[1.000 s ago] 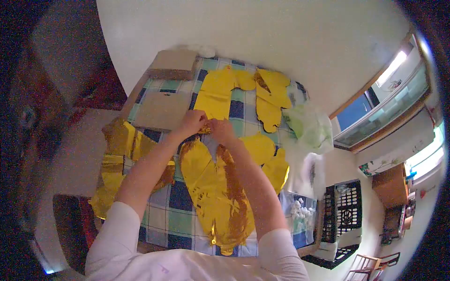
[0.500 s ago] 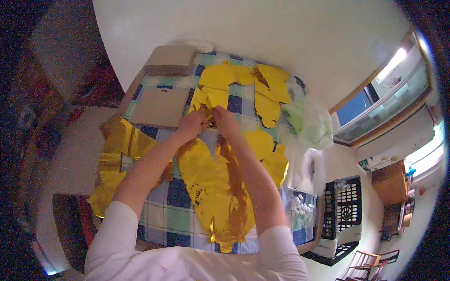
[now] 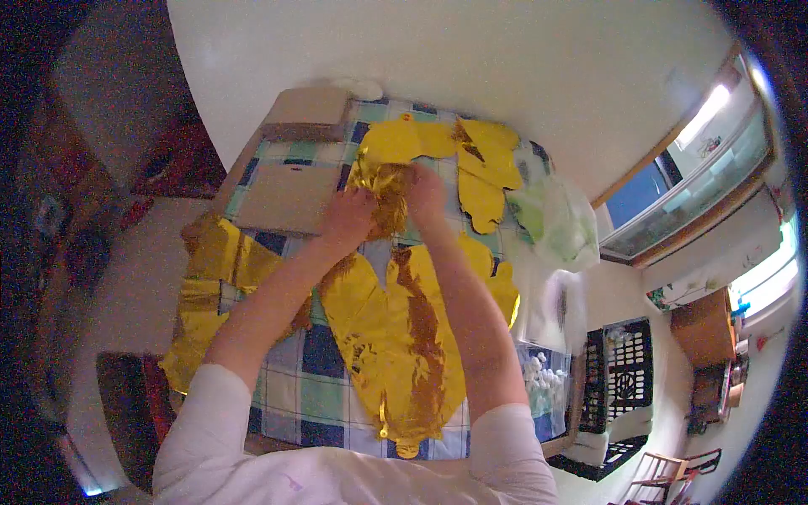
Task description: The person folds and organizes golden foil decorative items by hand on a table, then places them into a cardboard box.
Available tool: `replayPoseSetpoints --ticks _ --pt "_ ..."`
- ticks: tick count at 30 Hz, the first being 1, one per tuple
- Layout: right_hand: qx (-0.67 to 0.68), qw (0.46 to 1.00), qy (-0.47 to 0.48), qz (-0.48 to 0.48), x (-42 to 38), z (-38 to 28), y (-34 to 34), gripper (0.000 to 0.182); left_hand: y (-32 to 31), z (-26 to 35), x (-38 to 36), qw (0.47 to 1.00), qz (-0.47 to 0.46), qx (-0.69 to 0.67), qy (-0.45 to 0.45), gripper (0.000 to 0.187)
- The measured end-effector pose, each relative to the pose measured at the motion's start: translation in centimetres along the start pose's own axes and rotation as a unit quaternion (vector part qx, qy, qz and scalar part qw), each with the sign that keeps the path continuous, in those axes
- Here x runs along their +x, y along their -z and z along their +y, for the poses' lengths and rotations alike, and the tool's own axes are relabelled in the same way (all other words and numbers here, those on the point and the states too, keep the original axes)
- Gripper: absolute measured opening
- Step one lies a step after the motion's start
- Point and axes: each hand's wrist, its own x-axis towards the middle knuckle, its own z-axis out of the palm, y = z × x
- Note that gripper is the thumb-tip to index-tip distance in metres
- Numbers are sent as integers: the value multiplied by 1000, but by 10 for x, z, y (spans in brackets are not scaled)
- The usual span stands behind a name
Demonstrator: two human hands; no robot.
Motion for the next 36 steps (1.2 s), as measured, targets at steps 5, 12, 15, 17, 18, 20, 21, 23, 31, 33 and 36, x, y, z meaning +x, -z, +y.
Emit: replayPoseSetpoints --ticks 5,12,15,17,18,20,21,23,31,33,36 --pt "189 966 -7 175 72 -32 59 19 -4 0 0 980 -158 -106 52 41" --pt "265 942 61 195 89 -91 157 21 0 -1 2 975 -184 -113 57 49" --pt "173 970 45 165 72 -109 190 18 11 5 9 973 -87 -196 86 64" --pt "129 977 42 166 50 -134 217 15 26 9 9 952 130 -264 87 77" --pt "114 978 72 162 41 -139 224 15 49 12 11 929 209 -301 59 84" --pt "86 977 124 153 24 -146 233 13 127 25 13 871 312 -377 43 85" --pt "93 978 138 128 17 -149 238 13 163 31 11 842 336 -419 56 78" --pt "106 979 157 76 0 -153 247 18 200 27 16 828 318 -460 -48 58" --pt "31 975 31 -218 -73 -53 217 91 258 47 -10 768 160 -616 -63 20" --pt "35 946 39 -320 -99 -27 188 86 265 59 -23 761 152 -627 -74 19" --pt "26 942 31 -332 -130 1 146 70 261 68 -30 734 135 -658 -101 19"
